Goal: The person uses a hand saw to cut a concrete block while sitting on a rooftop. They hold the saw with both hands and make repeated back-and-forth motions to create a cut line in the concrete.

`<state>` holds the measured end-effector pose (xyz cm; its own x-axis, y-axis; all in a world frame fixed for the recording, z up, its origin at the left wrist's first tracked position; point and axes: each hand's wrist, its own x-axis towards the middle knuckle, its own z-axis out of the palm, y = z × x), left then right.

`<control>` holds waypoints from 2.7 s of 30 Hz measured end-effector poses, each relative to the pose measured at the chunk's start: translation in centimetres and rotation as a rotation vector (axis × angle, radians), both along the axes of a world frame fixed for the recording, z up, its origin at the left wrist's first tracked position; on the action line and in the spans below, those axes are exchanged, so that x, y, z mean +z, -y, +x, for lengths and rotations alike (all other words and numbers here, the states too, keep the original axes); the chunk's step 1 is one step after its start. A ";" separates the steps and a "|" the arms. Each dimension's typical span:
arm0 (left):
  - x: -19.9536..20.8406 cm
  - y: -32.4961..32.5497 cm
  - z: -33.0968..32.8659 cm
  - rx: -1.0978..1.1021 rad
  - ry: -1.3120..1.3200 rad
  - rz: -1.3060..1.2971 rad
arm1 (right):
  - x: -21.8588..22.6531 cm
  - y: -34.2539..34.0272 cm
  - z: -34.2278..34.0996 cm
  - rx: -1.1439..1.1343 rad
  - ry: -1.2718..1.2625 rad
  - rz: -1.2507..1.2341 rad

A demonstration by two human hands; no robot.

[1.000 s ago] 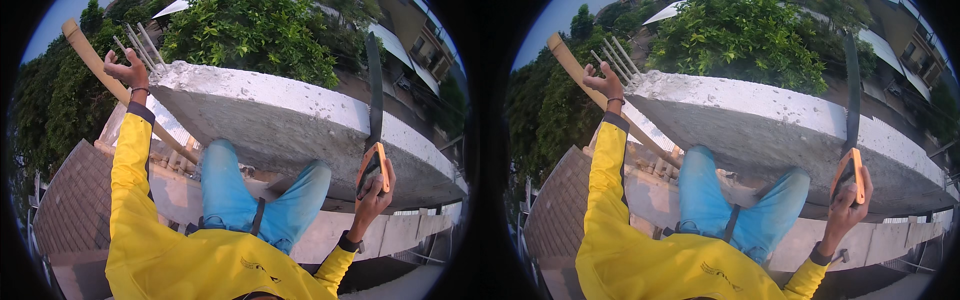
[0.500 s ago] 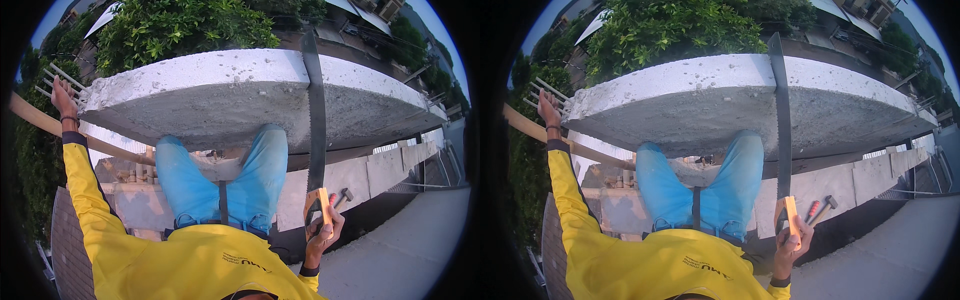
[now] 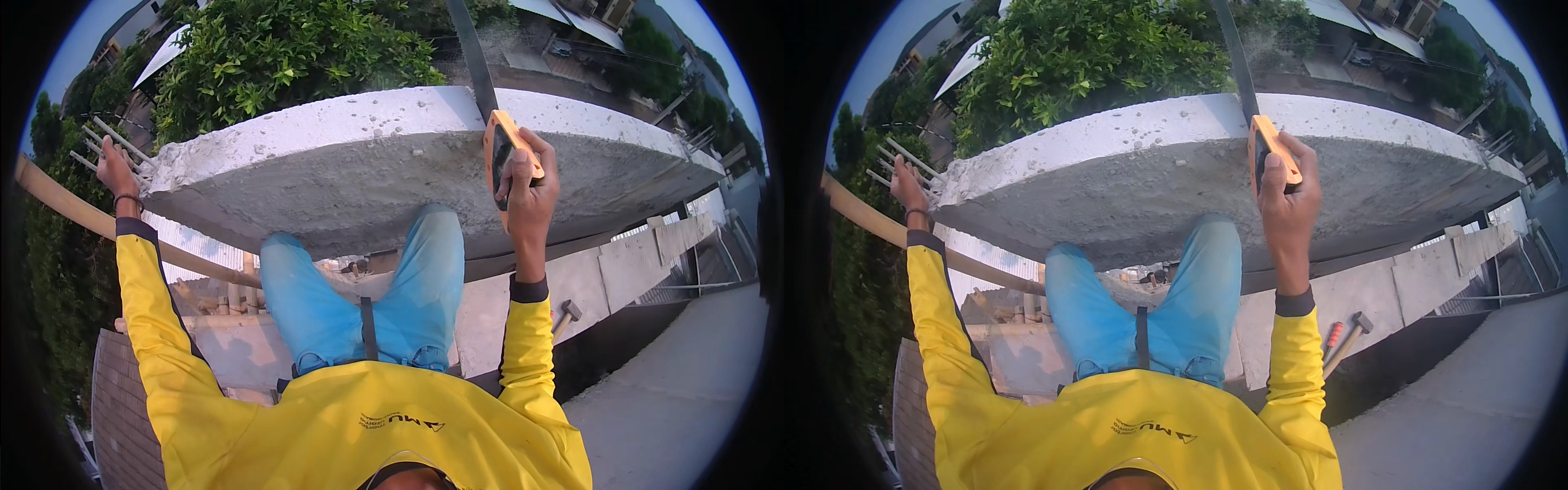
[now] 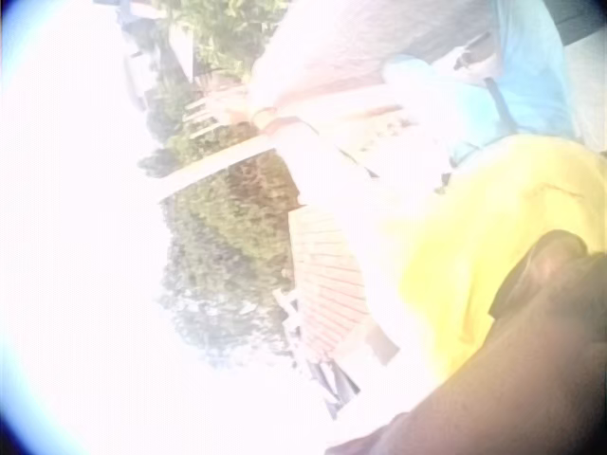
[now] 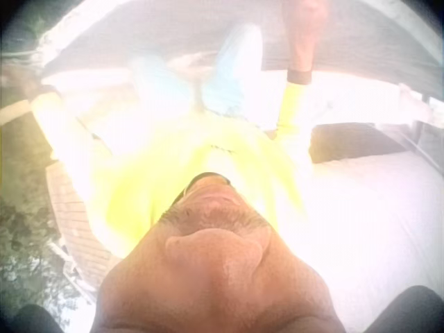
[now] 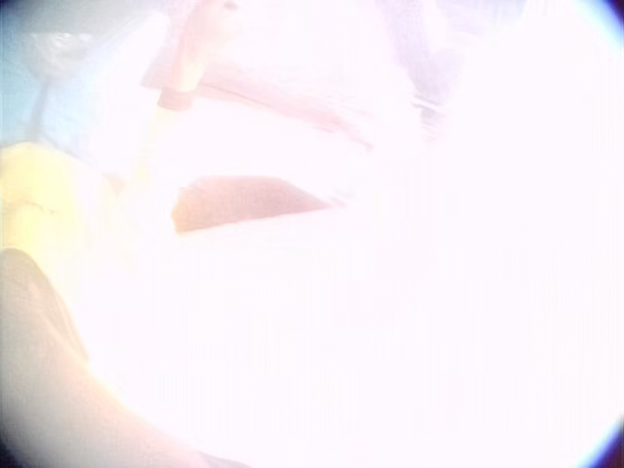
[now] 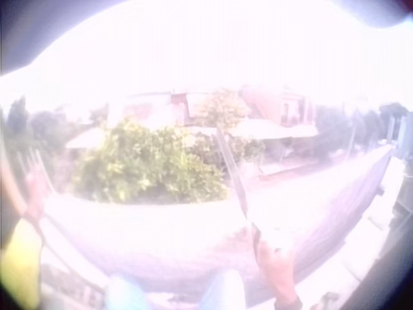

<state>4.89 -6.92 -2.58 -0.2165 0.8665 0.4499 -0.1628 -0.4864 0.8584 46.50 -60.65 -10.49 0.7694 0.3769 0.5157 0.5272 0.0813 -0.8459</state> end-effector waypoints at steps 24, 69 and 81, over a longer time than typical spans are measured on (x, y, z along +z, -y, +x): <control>-0.5 -1.6 -1.0 0.049 0.006 0.025 | 0.4 0.7 1.4 -0.020 -0.003 -0.108; -0.6 -1.4 -0.3 0.135 0.027 0.014 | -0.5 8.1 -11.1 -0.093 -0.144 -0.083; -0.1 -0.4 0.2 0.073 0.006 -0.023 | -1.3 17.3 -17.1 -0.215 -0.097 -0.248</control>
